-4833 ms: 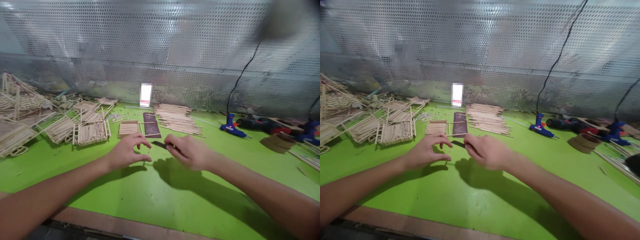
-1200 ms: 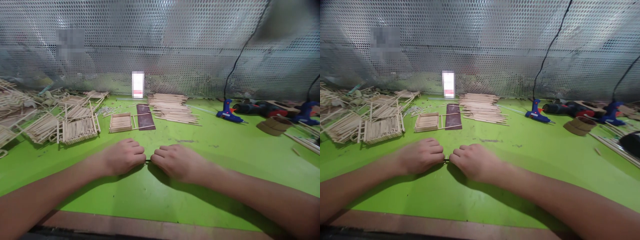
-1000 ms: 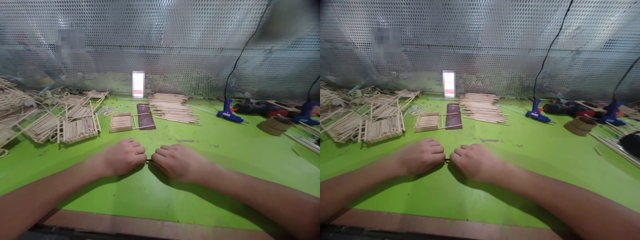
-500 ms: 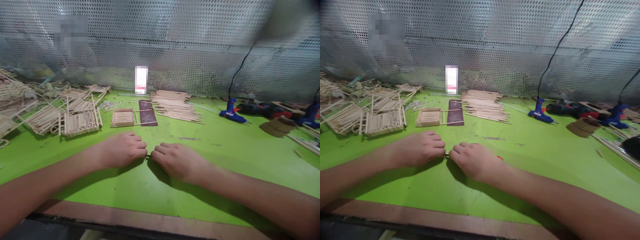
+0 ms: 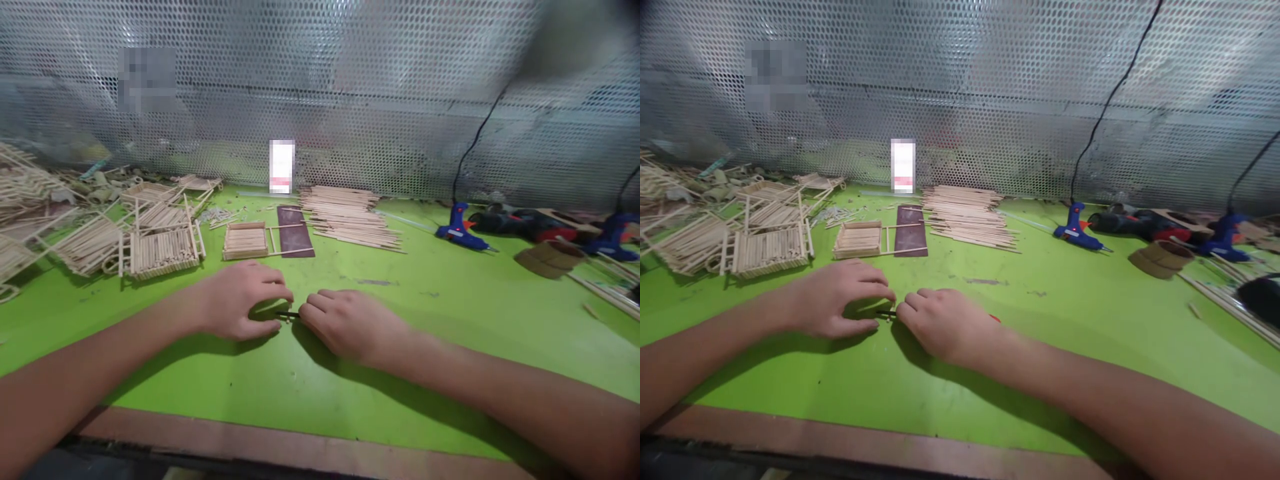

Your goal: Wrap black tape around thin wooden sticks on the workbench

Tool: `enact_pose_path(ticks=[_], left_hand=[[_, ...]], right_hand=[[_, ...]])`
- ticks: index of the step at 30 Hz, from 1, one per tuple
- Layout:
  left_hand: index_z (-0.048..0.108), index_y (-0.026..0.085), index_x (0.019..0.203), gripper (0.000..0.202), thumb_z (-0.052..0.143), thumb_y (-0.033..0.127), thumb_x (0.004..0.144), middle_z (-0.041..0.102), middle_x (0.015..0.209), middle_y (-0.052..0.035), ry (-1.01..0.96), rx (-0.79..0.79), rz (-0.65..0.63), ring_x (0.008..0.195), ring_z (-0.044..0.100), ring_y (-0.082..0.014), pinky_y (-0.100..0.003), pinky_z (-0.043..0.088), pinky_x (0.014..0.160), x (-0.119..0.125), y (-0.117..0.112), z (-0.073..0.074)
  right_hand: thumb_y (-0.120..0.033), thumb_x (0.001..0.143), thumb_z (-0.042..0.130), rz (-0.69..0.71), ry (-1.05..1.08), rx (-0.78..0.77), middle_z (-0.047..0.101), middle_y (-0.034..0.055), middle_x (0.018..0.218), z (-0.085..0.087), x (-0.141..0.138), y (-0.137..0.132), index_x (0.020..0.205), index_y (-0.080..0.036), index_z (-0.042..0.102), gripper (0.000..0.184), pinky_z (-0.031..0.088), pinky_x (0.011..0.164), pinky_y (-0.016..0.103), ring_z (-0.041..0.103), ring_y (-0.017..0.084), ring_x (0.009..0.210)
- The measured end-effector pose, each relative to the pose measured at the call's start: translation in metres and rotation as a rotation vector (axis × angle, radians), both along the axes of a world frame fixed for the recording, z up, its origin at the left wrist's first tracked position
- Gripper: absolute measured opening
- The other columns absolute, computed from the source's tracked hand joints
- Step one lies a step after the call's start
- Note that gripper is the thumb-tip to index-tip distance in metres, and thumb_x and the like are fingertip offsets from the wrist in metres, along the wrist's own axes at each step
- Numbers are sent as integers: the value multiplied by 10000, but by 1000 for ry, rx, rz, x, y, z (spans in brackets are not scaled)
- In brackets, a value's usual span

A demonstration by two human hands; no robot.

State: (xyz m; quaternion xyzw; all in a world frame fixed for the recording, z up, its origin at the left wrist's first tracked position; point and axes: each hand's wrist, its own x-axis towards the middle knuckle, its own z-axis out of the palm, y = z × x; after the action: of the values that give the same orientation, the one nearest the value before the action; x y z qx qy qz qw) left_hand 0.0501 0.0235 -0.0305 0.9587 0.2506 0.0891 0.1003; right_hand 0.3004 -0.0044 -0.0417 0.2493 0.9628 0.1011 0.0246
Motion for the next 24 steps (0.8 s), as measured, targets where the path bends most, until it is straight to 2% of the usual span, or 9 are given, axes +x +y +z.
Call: enact_pose_path(ticks=[5,13,17,24], left_hand=[[754,225,1193,298,683,404,966,732,1054,-66,-2,2,-29,923,668,-237,-374,502,800,3,1,-5],[810,229,1026,208,693,385,954,729,1004,-54,-84,-4,59,870,660,-215,-352,470,763,8,-3,-12],[811,235,1010,224,707,421,942,733,996,-48,-66,34,81,857,663,-220,-363,470,763,11,-7,-11],[807,245,1045,223,639,382,991,741,1044,-55,-52,65,48,895,677,-228,-375,486,774,10,-7,-11]], right_hand=[[-127,959,600,3,-4,-7,672,42,839,1,2,0,1008,-155,633,65,363,647,315,585,185,762],[-119,957,596,38,26,-25,669,34,848,0,8,4,1029,-161,626,89,341,637,318,578,189,769],[-114,968,581,62,31,-17,665,34,836,-1,9,5,1012,-163,624,79,334,641,316,572,187,765],[-126,966,592,82,56,17,668,26,813,-3,10,7,966,-172,630,59,342,645,328,572,186,746]])
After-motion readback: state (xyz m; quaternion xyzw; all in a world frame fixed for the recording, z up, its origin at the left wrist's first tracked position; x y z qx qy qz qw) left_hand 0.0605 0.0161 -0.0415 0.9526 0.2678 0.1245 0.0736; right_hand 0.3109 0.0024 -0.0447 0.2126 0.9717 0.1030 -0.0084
